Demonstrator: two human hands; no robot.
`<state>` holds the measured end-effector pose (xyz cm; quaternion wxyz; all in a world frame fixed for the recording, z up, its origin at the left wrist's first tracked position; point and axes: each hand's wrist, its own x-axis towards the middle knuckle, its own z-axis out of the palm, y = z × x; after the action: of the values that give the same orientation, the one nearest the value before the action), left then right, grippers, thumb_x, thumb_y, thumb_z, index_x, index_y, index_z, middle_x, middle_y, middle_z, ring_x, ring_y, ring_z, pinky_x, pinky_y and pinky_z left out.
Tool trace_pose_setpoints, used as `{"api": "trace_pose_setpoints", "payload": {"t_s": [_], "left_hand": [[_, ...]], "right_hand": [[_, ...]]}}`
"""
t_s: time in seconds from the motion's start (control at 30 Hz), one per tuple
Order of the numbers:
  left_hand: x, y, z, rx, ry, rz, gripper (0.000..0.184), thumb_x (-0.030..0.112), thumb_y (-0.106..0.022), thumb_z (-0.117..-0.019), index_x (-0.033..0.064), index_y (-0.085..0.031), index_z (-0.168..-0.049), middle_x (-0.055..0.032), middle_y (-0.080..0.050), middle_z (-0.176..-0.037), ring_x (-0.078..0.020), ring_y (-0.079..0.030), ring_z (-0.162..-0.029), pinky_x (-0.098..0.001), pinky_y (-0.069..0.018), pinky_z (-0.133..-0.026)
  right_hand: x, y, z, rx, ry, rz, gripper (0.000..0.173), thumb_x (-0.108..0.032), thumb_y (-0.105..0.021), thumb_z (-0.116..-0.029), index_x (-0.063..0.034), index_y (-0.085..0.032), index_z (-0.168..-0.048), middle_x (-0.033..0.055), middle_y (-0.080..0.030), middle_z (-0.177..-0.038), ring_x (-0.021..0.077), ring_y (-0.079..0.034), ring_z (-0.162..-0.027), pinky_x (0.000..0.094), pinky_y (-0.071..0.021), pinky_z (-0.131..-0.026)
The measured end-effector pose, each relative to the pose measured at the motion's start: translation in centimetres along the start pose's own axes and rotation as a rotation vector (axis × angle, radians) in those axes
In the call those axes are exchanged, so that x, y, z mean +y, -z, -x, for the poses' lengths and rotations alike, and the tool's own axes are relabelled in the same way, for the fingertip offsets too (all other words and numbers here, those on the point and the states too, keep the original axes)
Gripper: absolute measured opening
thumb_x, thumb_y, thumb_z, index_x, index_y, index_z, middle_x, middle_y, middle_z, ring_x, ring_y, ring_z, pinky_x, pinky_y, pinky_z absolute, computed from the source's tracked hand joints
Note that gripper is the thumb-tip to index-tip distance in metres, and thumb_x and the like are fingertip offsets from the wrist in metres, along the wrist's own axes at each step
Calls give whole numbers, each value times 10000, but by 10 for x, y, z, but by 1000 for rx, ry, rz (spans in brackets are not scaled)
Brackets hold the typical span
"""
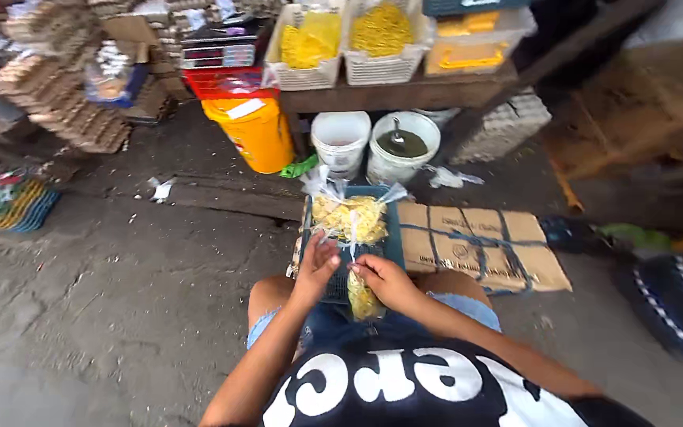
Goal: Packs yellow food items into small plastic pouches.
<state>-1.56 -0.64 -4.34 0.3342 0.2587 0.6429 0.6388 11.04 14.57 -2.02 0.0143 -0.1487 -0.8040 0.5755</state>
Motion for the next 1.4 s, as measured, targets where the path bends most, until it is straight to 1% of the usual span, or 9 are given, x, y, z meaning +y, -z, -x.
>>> {"api": "trace_pose_setpoints", "payload": {"t_s": [0.13,0.27,0.37,0.5,0.73,0.93,1.13,1.27,1.4], "left_hand": [[-14,-30,21,-187,210,-67,269,61,-734,-901,-47,-648,-1133,-55,-754,-942,-108,-732,-851,-324,-614,-830],[2,-29,13,-260,344,-188,193,101,-708,-954,-21,-665,-1097,-51,-761,-906,-118,-746,-785,-316,-633,-773],[8,-30,18,-274,361,-175,180,95,-727,-942,-8,-668,-1078,-37,-759,-865,-114,-741,-732,-302,-637,-711],[-5,-36,25,-268,412,-131,212,161,-675,-991,-28,-657,-1085,-69,-757,-838,-142,-728,-646,-305,-629,-609],[1,-42,24,-210,427,-244,182,195,-663,-1011,14,-666,-987,-19,-721,-693,-75,-607,-449,-233,-533,-447],[-13,-29,7,-200,467,-321,209,219,-705,-985,23,-650,-941,-6,-681,-634,-72,-603,-445,-235,-538,-460],[-18,-24,16,-324,473,-332,280,262,-681,-998,-6,-636,-1066,-17,-699,-769,-74,-669,-609,-260,-592,-632],[-22,-16,11,-403,349,-425,356,293,-618,-1026,-33,-648,-1167,-114,-701,-972,-141,-677,-831,-348,-572,-821],[-25,-7,9,-420,266,-534,321,264,-611,-1027,-31,-663,-1143,-131,-682,-980,-170,-643,-862,-368,-532,-847]], "right_hand": [[13,1,5,214,19,-184,247,-149,-550,-1037,42,-686,-1115,97,-724,-1035,66,-675,-914,256,-554,-866],[26,3,12,284,32,-291,226,-124,-577,-1022,50,-682,-1121,67,-726,-1023,33,-678,-881,232,-569,-838],[30,11,14,28,33,-417,328,-94,-650,-971,62,-600,-1255,69,-724,-1092,70,-698,-967,269,-576,-906],[37,10,11,48,-74,-322,180,-136,-687,-963,28,-683,-1035,34,-721,-935,23,-670,-854,240,-562,-839],[40,2,3,158,-99,-264,197,-165,-694,-962,31,-678,-964,43,-690,-856,31,-635,-774,236,-540,-768],[40,7,0,172,-160,-333,173,-145,-720,-951,10,-646,-961,11,-682,-841,12,-627,-749,219,-534,-745],[42,30,6,15,-292,-463,356,-108,-576,-1033,33,-545,-1359,145,-670,-1193,192,-705,-1004,374,-603,-887],[49,38,11,139,-301,-445,230,-109,-505,-1072,52,-632,-1175,101,-715,-1055,153,-726,-923,341,-617,-861],[52,37,16,108,-295,-352,202,-102,-495,-1072,45,-617,-1136,75,-696,-1017,122,-716,-906,321,-617,-851]]}}
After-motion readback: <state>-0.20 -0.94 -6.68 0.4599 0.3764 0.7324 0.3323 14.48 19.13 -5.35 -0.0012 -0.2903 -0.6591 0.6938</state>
